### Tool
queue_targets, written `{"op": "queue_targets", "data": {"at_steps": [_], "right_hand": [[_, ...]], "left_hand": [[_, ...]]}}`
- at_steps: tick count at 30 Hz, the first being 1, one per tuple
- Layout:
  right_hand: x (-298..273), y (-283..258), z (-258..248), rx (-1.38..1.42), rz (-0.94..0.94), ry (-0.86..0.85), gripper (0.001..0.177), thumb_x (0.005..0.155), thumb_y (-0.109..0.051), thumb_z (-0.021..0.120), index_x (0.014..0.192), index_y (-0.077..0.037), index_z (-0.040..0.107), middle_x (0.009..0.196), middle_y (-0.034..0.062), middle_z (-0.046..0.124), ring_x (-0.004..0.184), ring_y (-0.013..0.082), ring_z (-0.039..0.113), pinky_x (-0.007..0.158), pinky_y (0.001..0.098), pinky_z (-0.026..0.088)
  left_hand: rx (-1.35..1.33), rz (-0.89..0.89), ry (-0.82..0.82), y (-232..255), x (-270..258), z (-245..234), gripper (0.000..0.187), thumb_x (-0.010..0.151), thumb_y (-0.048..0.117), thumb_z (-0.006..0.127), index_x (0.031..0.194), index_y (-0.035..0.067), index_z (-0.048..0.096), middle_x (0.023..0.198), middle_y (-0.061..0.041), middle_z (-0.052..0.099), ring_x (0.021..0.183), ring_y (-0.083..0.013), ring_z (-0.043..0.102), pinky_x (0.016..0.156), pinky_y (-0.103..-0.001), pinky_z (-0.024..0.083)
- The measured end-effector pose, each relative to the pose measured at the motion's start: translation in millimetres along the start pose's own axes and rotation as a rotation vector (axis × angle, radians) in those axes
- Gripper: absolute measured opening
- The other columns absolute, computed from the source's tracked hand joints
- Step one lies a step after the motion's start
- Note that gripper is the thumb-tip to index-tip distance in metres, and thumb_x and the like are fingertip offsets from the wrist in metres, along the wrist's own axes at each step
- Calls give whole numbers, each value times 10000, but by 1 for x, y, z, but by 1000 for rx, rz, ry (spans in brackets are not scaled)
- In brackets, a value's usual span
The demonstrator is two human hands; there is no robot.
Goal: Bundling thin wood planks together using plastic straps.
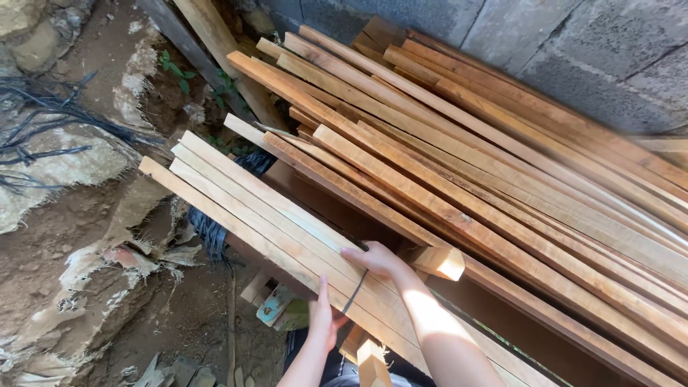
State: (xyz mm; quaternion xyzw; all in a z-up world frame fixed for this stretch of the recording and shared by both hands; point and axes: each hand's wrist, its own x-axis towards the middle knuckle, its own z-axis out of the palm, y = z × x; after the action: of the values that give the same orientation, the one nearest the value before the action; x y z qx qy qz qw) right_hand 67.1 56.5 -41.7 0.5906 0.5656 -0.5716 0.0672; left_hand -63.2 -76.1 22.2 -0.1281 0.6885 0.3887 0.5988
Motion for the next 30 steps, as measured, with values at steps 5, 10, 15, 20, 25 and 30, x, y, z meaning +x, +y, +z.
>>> {"op": "queue_targets", "data": {"at_steps": [5, 10, 15, 20, 25, 30], "right_hand": [[-4, -2, 5, 2, 25, 79, 1114, 744, -775, 653, 1467, 52, 470, 1512, 268, 482, 1378, 400, 529, 1131, 448, 477], [-27, -9, 9, 85, -143, 267, 722, 816, -618, 679, 1174, 10, 693, 1100, 166, 762, 972, 296, 739, 853, 360, 580], [-84, -102, 14, -227, -266, 553, 560, 940, -413, 630, 1397, -103, 536, 1527, 102, 473, 1438, 300, 397, 1221, 506, 298], [-81, -170, 88, -186, -600, 194, 369, 905, -340, 656, 1190, -106, 667, 1113, 86, 724, 976, 250, 705, 852, 374, 588], [-8, -211, 187, 35, -400, -158, 540, 927, -317, 634, 1385, -43, 551, 1185, 102, 736, 948, 184, 750, 821, 280, 607], [128, -208, 287, 781, 52, 186, 598, 946, -325, 632, 1457, -39, 512, 1105, 136, 750, 771, 170, 725, 706, 248, 550]], "left_hand": [[94, 1, -48, -11, 11, 2, 972, 911, 702, 361, 1483, -79, 446, 1423, -262, 584, 1267, -349, 628, 1041, -425, 530], [305, 13, -123, -2, 33, -47, 839, 886, 639, 527, 1306, -87, 565, 1217, -176, 649, 1072, -239, 669, 844, -364, 547], [558, 199, -77, 32, 56, -108, 585, 981, 511, 490, 1370, 97, 627, 1289, -33, 729, 1052, -152, 708, 880, -322, 530], [369, 403, 35, 68, 144, -188, 340, 1005, 234, 598, 1249, 20, 699, 1097, -75, 748, 867, -163, 682, 824, -274, 521], [590, 631, 144, 135, 181, -232, 256, 945, 211, 660, 1153, 96, 757, 989, -54, 787, 825, -148, 733, 765, -275, 587], [949, 1011, 114, 214, 175, -230, 255, 934, 134, 564, 1112, 65, 734, 1154, -81, 733, 995, -280, 711, 871, -351, 571]]}}
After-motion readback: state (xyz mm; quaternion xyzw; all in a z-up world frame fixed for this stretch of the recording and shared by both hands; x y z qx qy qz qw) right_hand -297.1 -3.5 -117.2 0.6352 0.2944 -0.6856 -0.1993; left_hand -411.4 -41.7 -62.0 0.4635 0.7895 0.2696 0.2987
